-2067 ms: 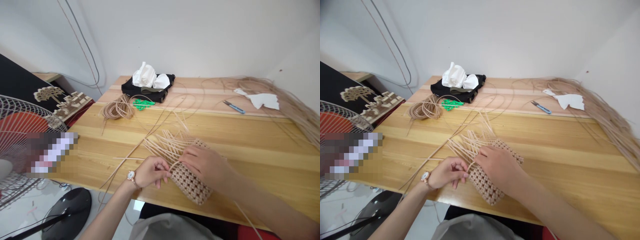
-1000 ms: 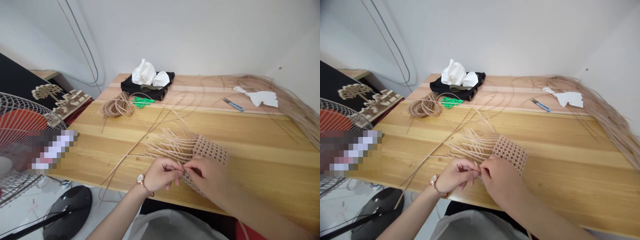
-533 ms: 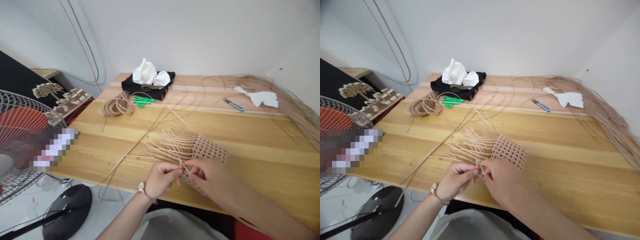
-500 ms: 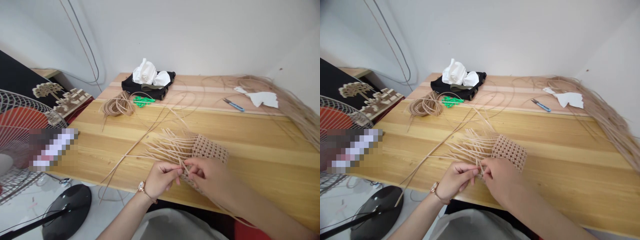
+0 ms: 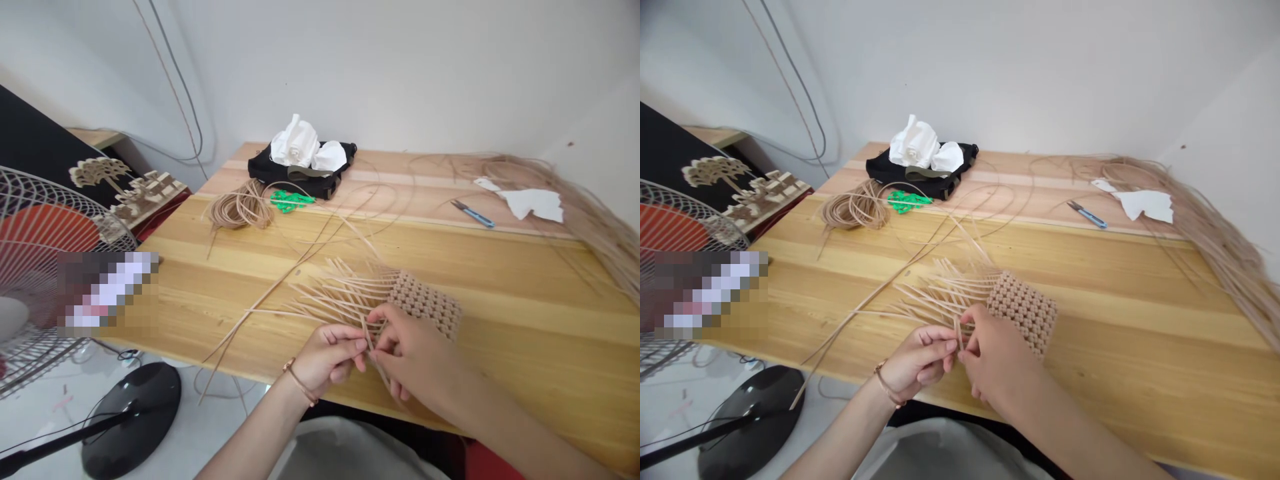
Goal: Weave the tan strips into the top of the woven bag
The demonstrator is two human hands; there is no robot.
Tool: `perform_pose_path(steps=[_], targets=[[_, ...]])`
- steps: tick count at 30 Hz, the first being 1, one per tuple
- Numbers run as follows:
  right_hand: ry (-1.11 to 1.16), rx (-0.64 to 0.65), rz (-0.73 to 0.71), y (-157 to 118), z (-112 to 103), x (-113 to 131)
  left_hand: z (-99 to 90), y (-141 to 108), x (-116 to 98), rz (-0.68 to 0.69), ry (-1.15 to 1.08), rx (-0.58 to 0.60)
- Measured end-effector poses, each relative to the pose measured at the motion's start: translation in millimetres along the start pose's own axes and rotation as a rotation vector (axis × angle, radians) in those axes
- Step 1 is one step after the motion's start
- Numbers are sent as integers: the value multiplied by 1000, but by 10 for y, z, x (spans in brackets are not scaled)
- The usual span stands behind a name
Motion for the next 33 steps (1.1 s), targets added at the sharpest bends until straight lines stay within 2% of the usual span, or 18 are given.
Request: perform_pose_path(steps=[6,11,13,15,21,25,33], targets=[[-122,8,-38,37,-14,19,-21,29,16,20,11,-42],[-480,-101,-265,97,-204,159,-49,35,-3,103,104,-49],[-583,-1,-329,154,-244,222,-66,46,3,152,144,-19],[-635,168,-366,224,-245,286,-91,62,19,208,161,4],[-709,448,-342,490,-131,470,-135,82,85,284,179,10],[-663,546,-316,642,-35,438,-137,68,97,293,206,-19],[-265,425,-418,643,-223,174,-138,94,56,264,139,-134]])
Point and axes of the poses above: each hand's wrist, its own y-axis towards the middle knuckle, its own z-axis out of the palm, x = y × z, the point moved 4 cm from there along y, towards the middle knuckle, and after that the axes turned 3 degrees about z, right-handed, at the moved point
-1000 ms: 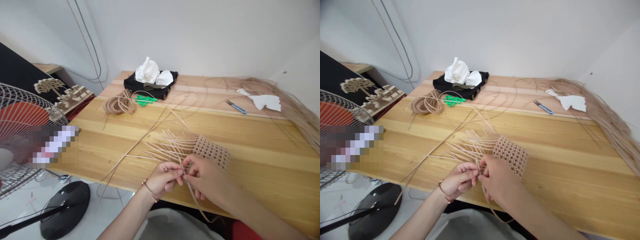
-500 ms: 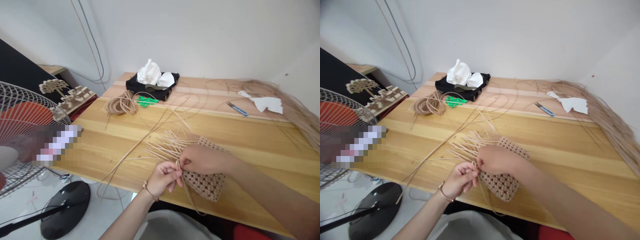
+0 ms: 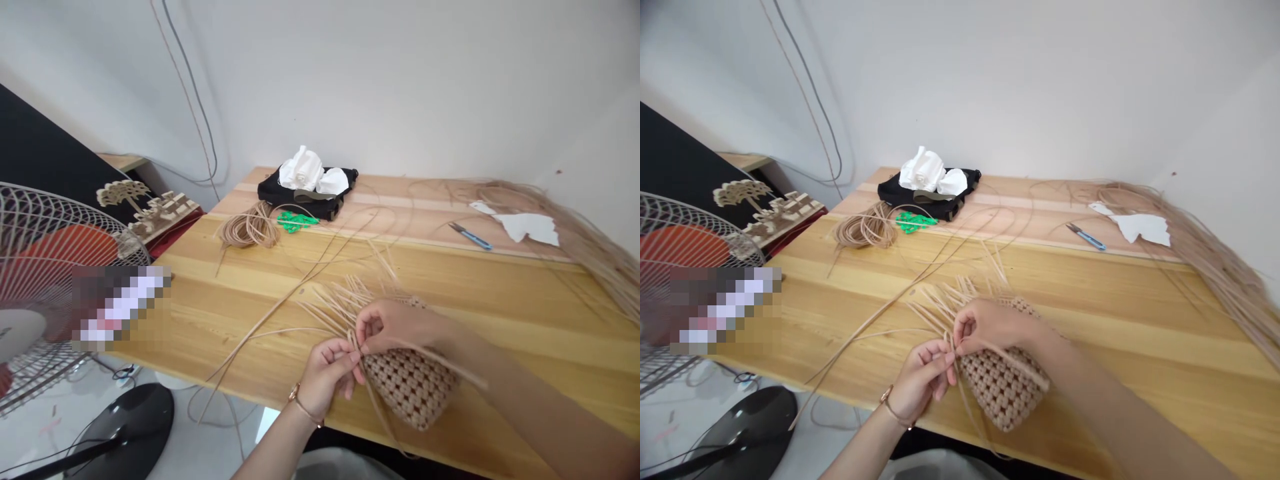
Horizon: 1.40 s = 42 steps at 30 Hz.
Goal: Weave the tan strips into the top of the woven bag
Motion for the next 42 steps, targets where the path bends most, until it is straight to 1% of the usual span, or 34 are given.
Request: perform_pose_path(steps=[3,6,9,12,16,19,24,27,28,30,32,34,36,38,42], targets=[[44,-72,-49,-88,-45,-5,32,24,-45,-20,63,-51],[48,-138,-103,-124,-77,62,75,43,-111,-5,199,-81],[41,-215,-144,-112,-88,139,127,50,-196,41,408,-28],[55,-270,-111,-68,-63,146,147,44,-274,97,540,27],[119,-307,-20,-25,-5,79,142,34,-277,121,546,85],[127,-332,-11,-31,6,60,133,31,-226,118,496,91],[60,-302,-88,-76,-47,92,121,30,-185,96,422,81],[45,-316,-133,-148,-111,115,101,40,-184,95,403,77],[44,-302,-152,-176,-122,130,95,44,-185,98,407,76],[16,-222,-224,-232,-113,184,91,50,-187,107,415,86],[-76,-150,-308,-278,-80,252,96,52,-195,116,416,100],[-202,-125,-357,-291,-43,303,106,49,-203,115,421,113],[-281,-118,-362,-264,-16,326,114,47,-211,107,426,118],[-295,-105,-356,-219,-4,327,118,47,-216,99,426,123],[-321,-155,-340,-160,-41,270,106,51,-197,78,402,128]])
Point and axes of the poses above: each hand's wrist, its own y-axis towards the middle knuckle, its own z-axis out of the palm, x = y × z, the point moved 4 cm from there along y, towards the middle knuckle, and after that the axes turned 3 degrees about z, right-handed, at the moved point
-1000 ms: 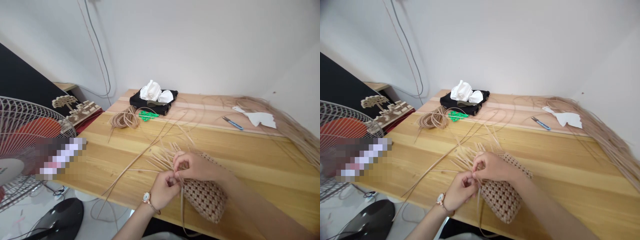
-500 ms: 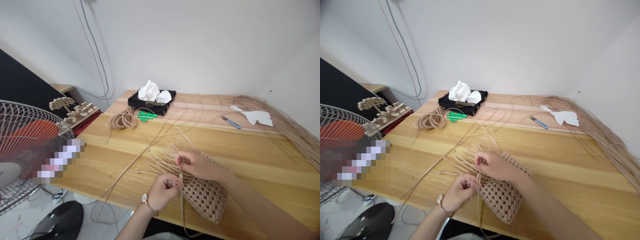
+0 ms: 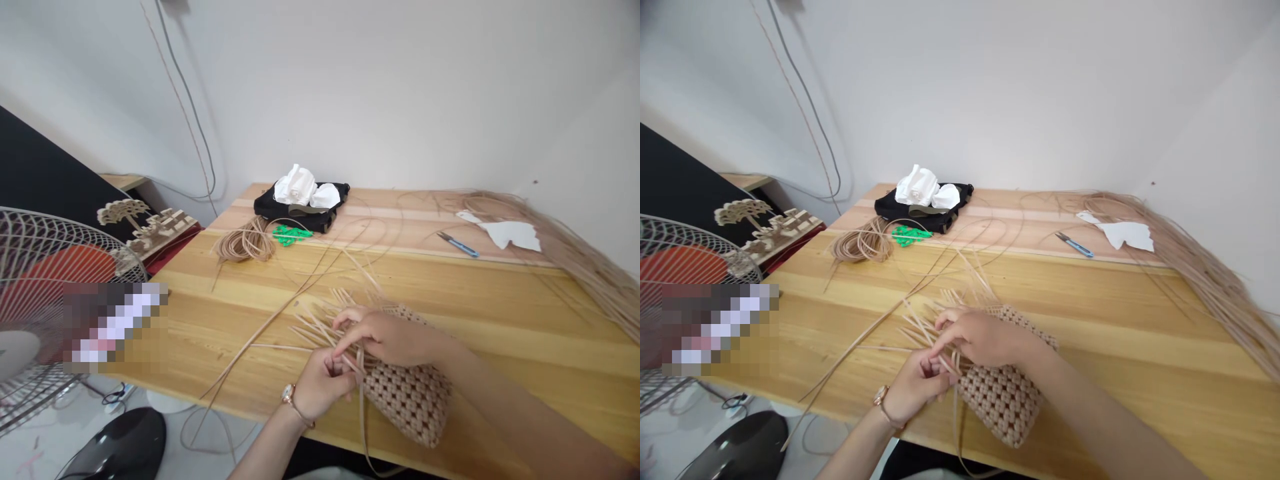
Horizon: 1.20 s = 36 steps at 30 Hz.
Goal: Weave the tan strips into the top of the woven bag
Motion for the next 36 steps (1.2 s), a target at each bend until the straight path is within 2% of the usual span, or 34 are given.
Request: perform_pose_path(steps=[5,11,19,27,31,33,36], targets=[[-59,-72,42,-82,-2,-79,-14,-6,58,-41,-22,-32],[-158,-154,82,-217,64,-28,-58,-11,83,-53,-11,-98],[-271,-187,111,-310,171,34,-66,-23,6,27,84,-132],[-126,-221,224,-389,157,67,-53,-14,-65,116,208,-41],[-57,-205,172,-454,113,115,-52,-5,-64,133,217,-5],[-96,-200,190,-476,90,149,-61,1,-61,132,218,-10],[-326,-331,275,-472,75,225,-70,11,-60,114,207,-13]])
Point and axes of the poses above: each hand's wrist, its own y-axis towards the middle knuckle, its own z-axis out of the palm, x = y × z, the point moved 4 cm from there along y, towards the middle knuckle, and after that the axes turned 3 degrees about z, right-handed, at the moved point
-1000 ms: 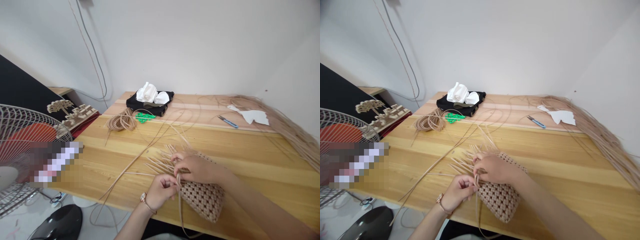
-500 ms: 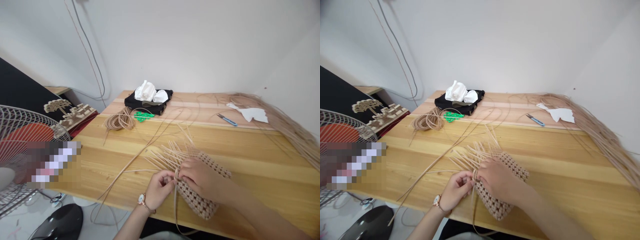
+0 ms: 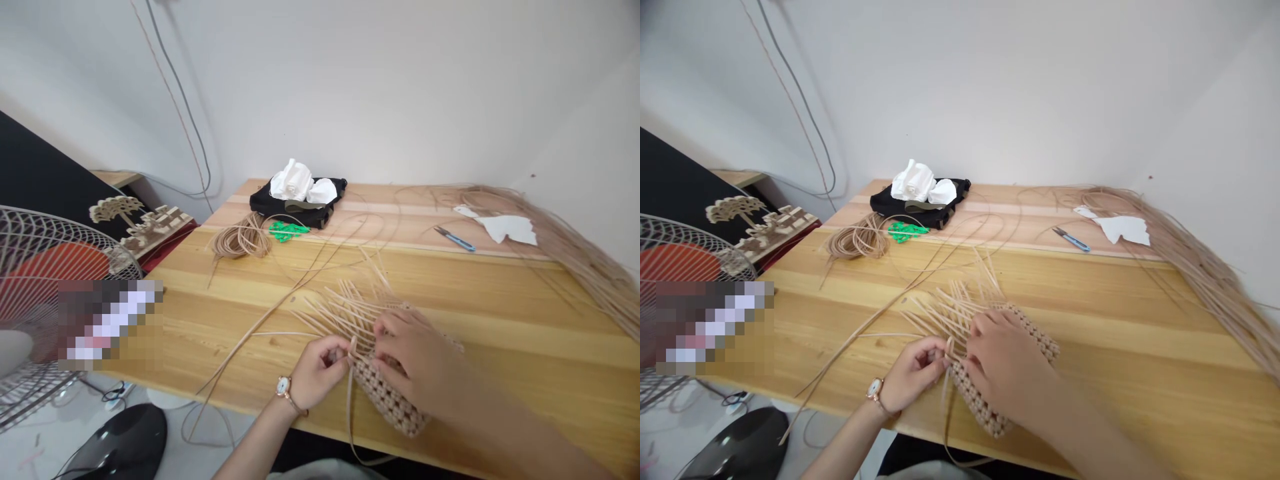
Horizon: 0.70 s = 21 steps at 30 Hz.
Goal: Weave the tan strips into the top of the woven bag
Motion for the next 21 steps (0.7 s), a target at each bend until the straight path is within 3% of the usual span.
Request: perform_pose_path(steps=[2,4,8,10,14,18,21], targets=[[-153,-111,-60,-6,61,128,0,10,-3,-6,-14,7],[-280,-134,-177,-13,238,276,0,26,-4,-11,-37,18],[-455,-238,-187,-23,571,400,-7,58,8,-23,-77,40],[-442,-280,-207,-42,625,405,-10,67,10,-26,-87,57],[-224,-326,-208,-112,487,303,7,69,1,-32,-111,98],[173,-276,-61,-170,315,103,33,69,-19,-27,-116,125],[309,-256,48,-176,245,-25,34,76,-42,-6,-100,114]])
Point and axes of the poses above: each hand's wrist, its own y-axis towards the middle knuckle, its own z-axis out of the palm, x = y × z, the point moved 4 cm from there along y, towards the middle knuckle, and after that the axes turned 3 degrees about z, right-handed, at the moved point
